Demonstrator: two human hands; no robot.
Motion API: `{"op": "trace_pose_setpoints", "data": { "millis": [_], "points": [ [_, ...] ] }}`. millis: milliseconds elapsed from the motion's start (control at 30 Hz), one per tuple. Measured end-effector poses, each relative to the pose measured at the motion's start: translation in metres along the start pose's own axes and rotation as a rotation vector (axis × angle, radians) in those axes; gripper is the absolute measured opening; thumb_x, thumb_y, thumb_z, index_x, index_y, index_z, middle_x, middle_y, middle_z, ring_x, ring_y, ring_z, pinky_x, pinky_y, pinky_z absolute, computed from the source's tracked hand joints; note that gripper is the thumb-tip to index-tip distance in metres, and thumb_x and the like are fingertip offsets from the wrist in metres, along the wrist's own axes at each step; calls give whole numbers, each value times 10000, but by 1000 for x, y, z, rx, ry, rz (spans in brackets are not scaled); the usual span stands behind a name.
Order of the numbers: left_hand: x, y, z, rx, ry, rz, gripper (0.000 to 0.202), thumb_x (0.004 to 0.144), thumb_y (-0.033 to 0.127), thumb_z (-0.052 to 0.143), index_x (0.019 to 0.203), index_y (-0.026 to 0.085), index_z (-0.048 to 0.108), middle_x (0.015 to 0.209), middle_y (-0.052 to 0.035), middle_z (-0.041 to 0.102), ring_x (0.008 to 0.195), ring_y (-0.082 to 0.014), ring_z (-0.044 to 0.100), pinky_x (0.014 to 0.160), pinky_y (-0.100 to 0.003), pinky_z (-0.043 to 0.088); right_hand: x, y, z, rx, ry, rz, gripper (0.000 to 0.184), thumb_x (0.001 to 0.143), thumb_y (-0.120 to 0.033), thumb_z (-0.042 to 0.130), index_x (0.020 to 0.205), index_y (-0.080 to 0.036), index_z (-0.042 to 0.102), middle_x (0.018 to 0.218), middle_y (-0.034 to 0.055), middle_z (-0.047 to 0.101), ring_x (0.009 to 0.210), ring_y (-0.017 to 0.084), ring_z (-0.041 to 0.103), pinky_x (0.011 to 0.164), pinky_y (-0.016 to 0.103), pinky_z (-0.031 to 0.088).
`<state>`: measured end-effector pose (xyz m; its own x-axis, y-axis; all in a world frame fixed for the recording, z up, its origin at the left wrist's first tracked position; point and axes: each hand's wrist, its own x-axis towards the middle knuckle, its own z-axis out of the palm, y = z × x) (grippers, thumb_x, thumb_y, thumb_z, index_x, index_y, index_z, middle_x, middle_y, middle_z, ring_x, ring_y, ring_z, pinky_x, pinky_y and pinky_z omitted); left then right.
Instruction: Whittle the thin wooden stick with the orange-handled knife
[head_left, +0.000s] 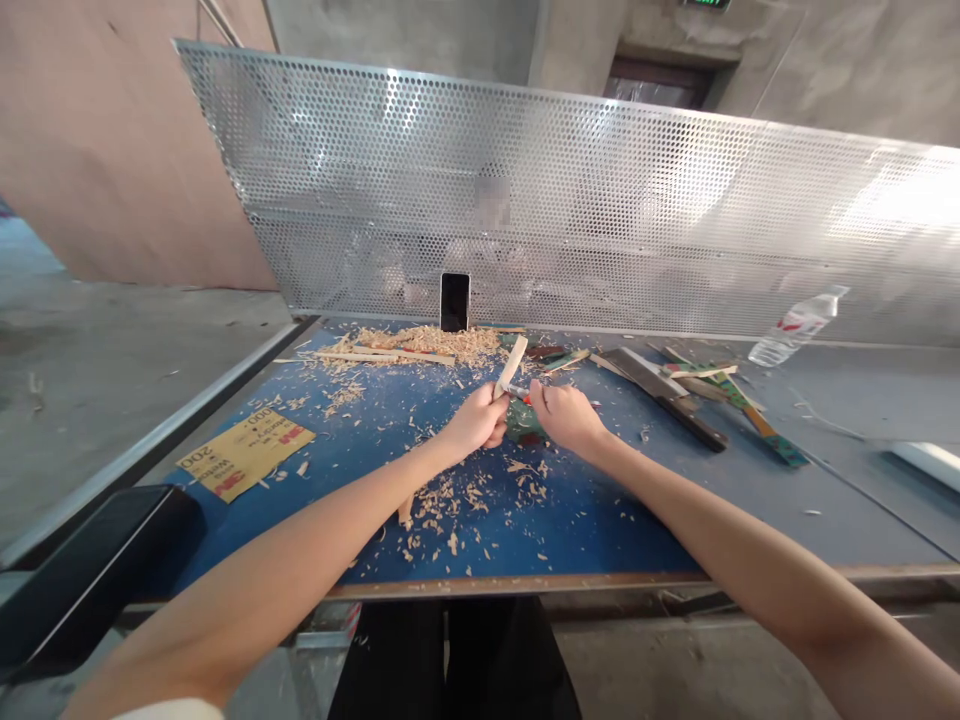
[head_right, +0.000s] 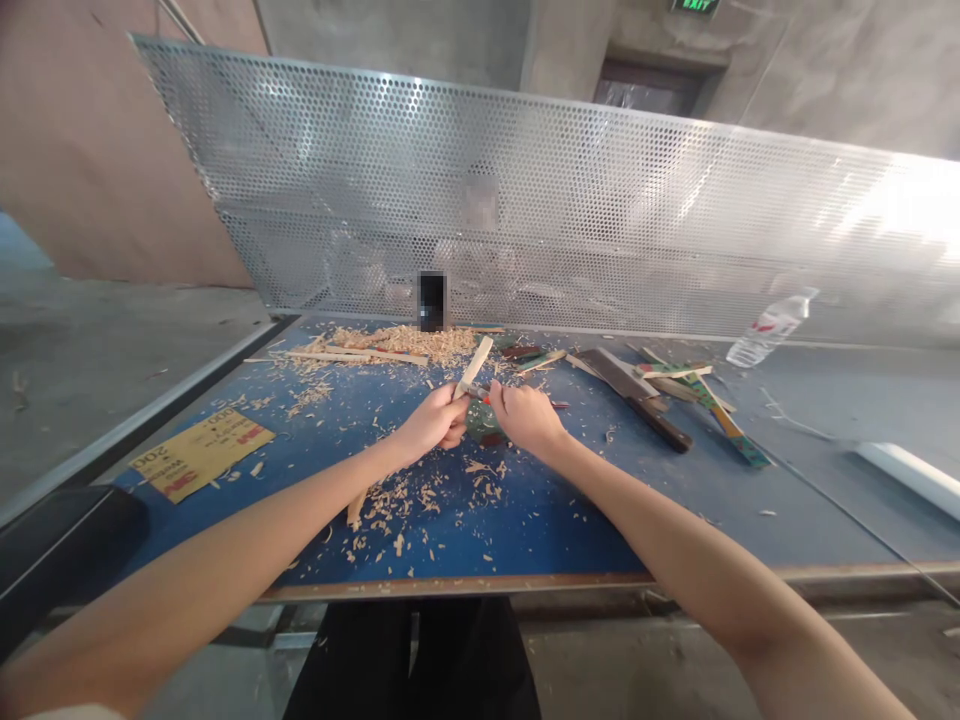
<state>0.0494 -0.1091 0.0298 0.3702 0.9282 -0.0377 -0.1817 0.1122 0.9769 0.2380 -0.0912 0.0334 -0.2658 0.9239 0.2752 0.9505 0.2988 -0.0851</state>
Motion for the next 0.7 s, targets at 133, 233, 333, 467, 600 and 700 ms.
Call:
{"op": "trace_pose_setpoints", "data": {
  "millis": [133,233,333,467,600,700],
  "points": [
    [0,0,2,8,2,-28,242,995,347,638,911,258,429,591,96,311,378,-51,249,393,-236,161,-3,-5,-3,-4,1,-30,635,1143,-411,242,833,-180,746,807,150,788,739,246,749,652,301,432],
    [0,0,0,70,3,-7,211,1004,341,603,885,262,448,536,103,276,364,-70,228,387,-253,173,-5,-7,-5,-10,7,-31,663,1143,-418,225,820,-176,751,782,150,780,727,248,745,646,305,435],
    [2,-2,-5,224,50,111,204,971,321,629,826,253,502,487,82,343,362,-88,273,395,-274,195,-4,-8,-5,-44,-6,-16,645,1142,-412,250,840,-170,765,795,157,783,745,258,754,658,304,445],
    [6,-8,-12,450,188,246,274,916,253,665,703,238,494,505,36,479,415,-102,384,437,-274,227,-1,-7,-1,-86,-26,-4,609,1141,-397,280,897,-166,788,836,162,799,792,262,772,694,289,474],
    [7,-11,-8,370,191,158,269,945,300,675,746,237,505,498,50,463,394,-101,374,434,-265,225,3,-7,2,-136,-28,20,594,1134,-378,298,897,-159,798,880,174,808,814,261,777,724,286,505],
    [4,-8,1,184,150,-39,259,1023,367,591,832,250,460,493,100,363,345,-84,290,418,-246,190,6,-7,3,-149,-17,33,594,1134,-381,305,914,-150,806,896,184,807,836,276,781,739,300,518]
  ]
}}
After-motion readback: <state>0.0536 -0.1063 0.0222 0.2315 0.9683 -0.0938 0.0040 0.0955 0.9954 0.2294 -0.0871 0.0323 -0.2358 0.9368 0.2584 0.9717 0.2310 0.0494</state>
